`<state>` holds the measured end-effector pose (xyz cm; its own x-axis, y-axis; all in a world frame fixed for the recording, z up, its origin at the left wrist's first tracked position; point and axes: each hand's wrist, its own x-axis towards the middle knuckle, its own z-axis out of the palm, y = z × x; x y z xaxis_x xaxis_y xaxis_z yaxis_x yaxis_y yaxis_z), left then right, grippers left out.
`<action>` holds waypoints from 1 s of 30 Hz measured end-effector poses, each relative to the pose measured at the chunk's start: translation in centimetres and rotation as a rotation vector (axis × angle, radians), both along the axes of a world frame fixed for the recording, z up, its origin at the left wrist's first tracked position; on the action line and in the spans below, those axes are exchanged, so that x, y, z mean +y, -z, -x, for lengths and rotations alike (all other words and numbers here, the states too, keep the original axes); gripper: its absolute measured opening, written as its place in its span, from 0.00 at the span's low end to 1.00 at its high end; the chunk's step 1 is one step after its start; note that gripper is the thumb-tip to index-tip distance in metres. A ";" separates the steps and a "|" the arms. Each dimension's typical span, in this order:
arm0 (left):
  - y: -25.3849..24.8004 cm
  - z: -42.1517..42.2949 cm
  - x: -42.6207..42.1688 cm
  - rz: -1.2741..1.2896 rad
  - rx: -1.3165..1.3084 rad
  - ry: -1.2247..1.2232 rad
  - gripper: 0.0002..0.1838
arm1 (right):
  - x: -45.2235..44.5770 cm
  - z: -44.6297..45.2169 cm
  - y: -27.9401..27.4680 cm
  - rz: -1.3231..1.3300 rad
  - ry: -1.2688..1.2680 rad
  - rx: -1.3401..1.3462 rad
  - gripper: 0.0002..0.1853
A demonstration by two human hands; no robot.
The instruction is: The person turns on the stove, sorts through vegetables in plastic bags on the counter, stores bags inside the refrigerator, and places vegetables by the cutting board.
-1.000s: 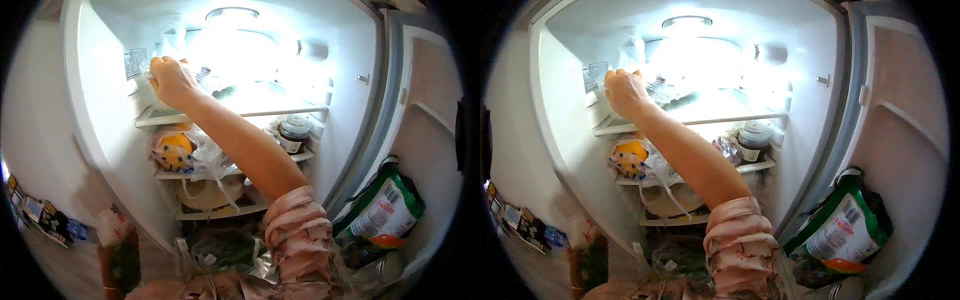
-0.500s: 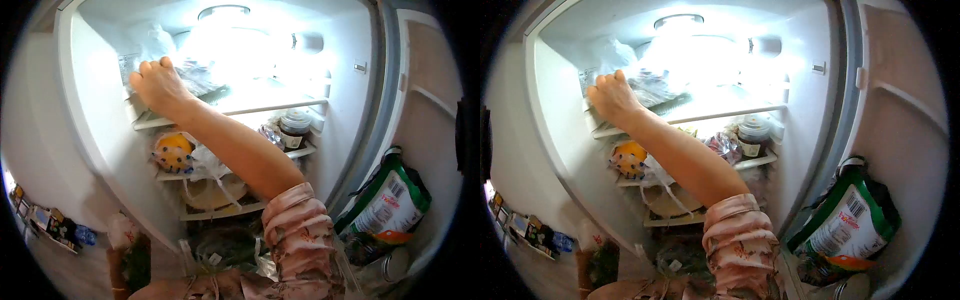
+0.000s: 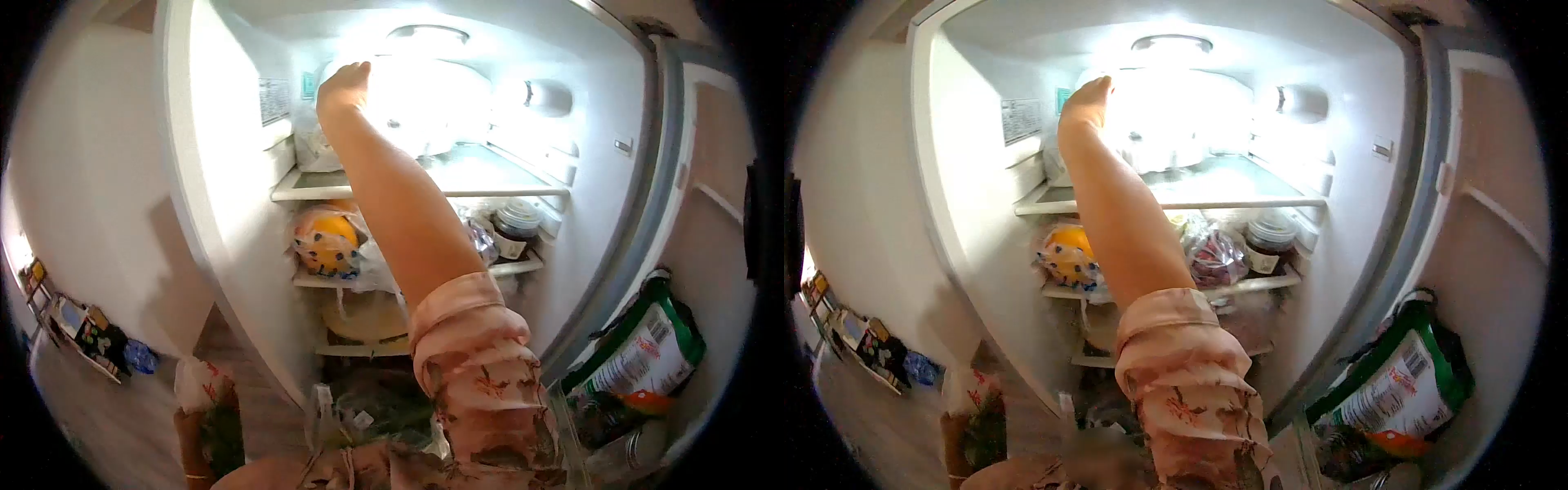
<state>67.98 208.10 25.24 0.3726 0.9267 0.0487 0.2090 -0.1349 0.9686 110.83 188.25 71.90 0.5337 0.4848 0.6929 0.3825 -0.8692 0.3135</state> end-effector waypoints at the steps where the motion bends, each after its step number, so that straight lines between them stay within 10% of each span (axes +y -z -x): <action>1: -1.1 -0.2 -1.9 0.003 -0.019 -0.088 0.20 | 1.5 -1.1 0.0 -0.088 -0.127 0.058 0.19; 6: 1.9 1.3 -0.9 0.004 -0.071 -0.043 0.22 | 3.3 -1.8 -0.4 -0.938 -0.766 0.614 0.23; 11: 9.4 1.9 3.1 -0.050 0.065 -0.100 0.18 | 3.1 -2.5 0.9 0.105 -0.553 0.542 0.27; 14: 8.2 1.6 2.2 0.077 0.038 -0.163 0.15 | -1.7 3.1 -0.2 0.264 -0.407 0.425 0.26; 20: 3.9 0.6 -0.3 0.062 0.054 -0.003 0.16 | -12.8 1.6 0.6 -0.288 -0.659 0.087 0.35; 27: 3.2 -0.2 -0.6 0.001 0.100 0.045 0.17 | -11.0 -1.3 3.2 -0.168 -0.449 0.527 0.66; 30: 2.9 -0.7 -1.0 -0.069 0.129 0.047 0.17 | -7.3 -0.7 3.4 0.057 -0.343 0.490 0.51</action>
